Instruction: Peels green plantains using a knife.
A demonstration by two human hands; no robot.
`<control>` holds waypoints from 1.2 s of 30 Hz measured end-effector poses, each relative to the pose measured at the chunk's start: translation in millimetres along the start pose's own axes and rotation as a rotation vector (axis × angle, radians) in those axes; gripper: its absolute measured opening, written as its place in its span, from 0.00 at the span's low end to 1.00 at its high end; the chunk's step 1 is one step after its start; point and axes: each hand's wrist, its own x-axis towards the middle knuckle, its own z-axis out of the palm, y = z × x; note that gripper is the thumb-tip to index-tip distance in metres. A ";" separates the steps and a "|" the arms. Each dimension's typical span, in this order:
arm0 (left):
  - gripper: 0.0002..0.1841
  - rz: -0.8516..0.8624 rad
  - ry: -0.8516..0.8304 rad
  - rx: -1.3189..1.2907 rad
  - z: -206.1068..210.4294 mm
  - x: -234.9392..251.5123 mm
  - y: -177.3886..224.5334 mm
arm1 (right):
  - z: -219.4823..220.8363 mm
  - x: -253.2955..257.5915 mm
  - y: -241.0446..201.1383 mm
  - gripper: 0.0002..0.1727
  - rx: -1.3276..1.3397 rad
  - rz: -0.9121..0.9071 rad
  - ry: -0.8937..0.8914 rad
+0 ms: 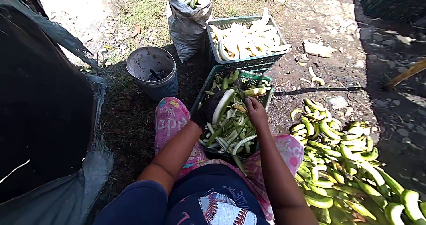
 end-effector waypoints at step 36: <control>0.26 -0.046 0.266 0.200 -2.0 241.4 100.2 | -64.8 34.1 125.0 0.29 0.465 0.470 0.390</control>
